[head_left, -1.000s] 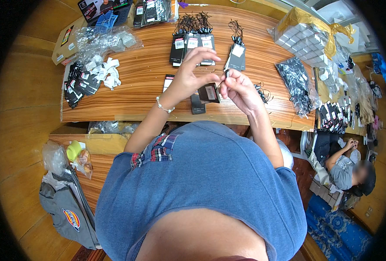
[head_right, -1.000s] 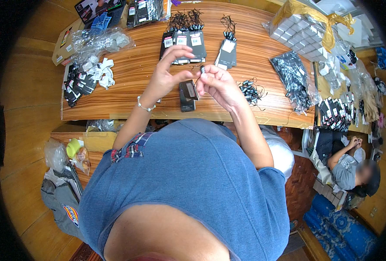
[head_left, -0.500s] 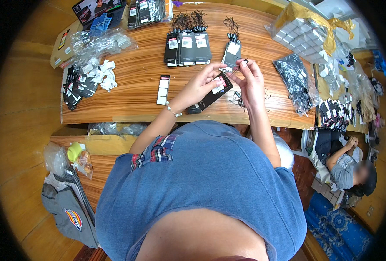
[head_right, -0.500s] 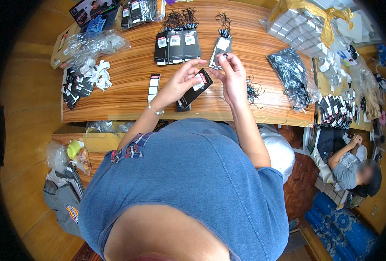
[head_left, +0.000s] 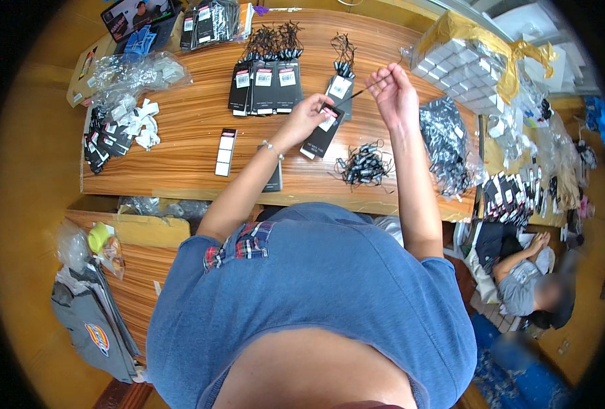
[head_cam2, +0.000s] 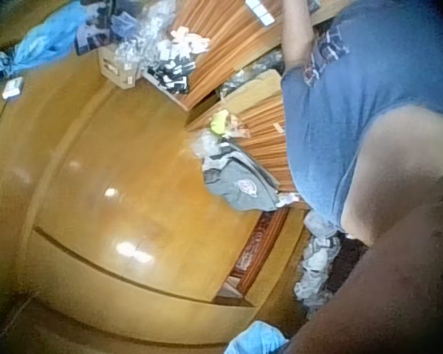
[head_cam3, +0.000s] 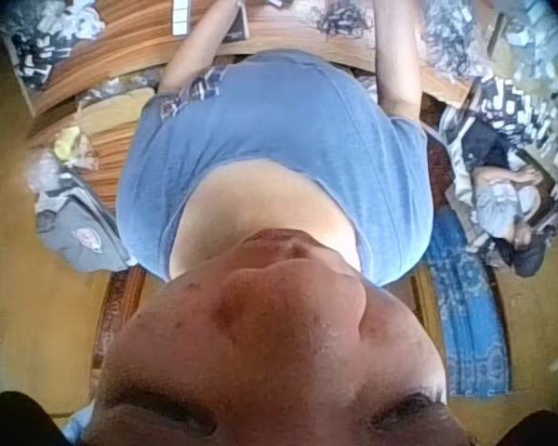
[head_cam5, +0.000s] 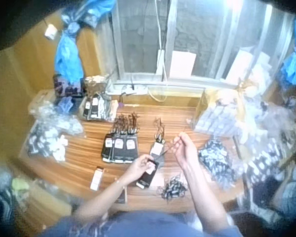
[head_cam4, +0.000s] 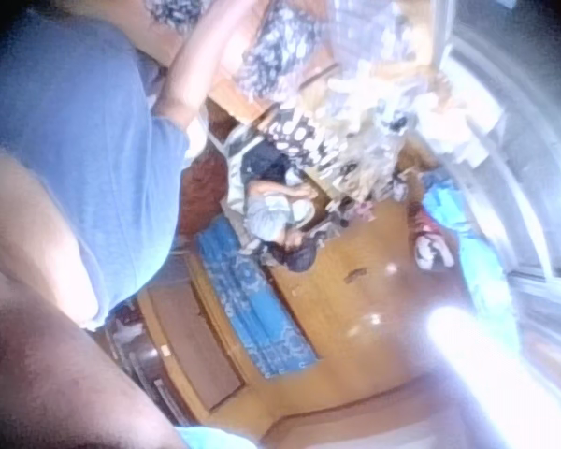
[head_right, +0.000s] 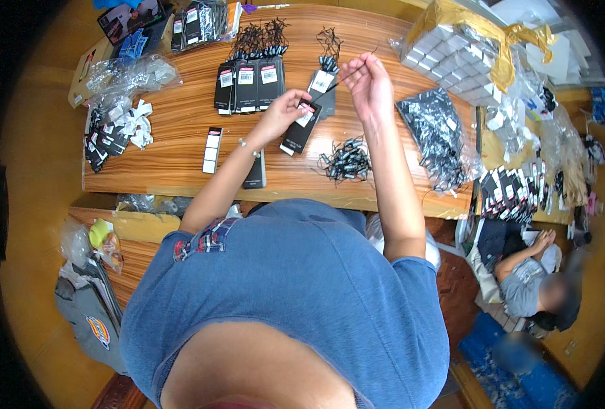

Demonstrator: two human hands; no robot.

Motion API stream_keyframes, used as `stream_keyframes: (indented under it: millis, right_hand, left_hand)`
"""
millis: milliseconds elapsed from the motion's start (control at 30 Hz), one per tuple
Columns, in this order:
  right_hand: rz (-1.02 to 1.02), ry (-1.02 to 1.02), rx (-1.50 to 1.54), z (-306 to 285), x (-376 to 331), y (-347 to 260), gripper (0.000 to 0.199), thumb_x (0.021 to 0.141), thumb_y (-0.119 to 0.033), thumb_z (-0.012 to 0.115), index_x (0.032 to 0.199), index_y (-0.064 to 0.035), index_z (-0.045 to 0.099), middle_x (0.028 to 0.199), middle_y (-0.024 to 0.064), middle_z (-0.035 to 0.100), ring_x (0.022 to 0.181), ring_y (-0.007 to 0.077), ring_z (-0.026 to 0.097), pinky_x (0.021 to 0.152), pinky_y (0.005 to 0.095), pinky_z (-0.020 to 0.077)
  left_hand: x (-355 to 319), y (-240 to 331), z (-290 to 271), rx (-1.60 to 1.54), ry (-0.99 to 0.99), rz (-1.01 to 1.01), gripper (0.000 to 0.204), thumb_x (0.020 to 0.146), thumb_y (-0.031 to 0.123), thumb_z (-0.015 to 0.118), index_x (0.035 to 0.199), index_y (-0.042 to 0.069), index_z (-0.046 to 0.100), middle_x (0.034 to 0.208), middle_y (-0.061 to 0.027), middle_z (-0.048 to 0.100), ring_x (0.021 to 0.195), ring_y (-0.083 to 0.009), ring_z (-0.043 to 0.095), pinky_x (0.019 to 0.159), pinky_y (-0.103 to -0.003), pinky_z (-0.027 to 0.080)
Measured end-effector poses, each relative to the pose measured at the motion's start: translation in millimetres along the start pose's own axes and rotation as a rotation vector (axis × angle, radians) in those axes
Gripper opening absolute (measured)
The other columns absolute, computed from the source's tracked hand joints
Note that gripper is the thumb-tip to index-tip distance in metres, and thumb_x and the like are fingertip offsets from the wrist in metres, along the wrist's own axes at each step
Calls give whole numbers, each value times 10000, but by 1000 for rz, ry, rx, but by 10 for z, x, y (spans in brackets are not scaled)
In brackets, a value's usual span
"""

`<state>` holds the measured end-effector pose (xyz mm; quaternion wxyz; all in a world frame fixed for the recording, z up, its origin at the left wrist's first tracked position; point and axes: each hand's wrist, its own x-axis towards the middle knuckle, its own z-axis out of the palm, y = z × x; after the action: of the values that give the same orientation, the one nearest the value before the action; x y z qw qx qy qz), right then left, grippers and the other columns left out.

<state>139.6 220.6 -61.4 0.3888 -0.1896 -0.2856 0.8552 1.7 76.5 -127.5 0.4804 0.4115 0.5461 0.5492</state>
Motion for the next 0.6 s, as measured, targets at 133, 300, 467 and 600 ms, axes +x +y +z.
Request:
stream_keyframes:
  millis: [133,300,467,600]
  right_hand:
    - [-25,-114,-71,-108,719,-249,136,913,-174,407,865,-72,484,694,54,527,630,172,509,659,348,455]
    - [49,-144,-169,-142,1242,-205,143,910,-160,398,852,-68,490,626,27,471,525,133,425,550,305,400]
    - [159,-115,-351,-253,1577,5,151,909,-166,400,887,-64,508,655,24,505,542,126,462,551,298,423]
    - [280,-71,-512,-398,1839,181,153,902,-162,405,910,-61,520,685,27,548,588,125,518,584,297,457]
  left_hand:
    - [421,-49,26,65,131,77,197,813,28,580,999,23,515,769,-20,594,685,-50,546,589,-186,437]
    - [700,-75,54,295,273,64,242,766,39,633,997,42,561,744,-6,579,635,-51,516,591,-190,429]
    - [708,-164,4,768,397,266,356,726,97,673,1064,65,567,948,-83,478,741,-161,518,670,-282,441]
    - [443,-25,59,620,517,279,476,772,188,649,1203,100,467,979,-83,477,755,-138,489,691,-261,435]
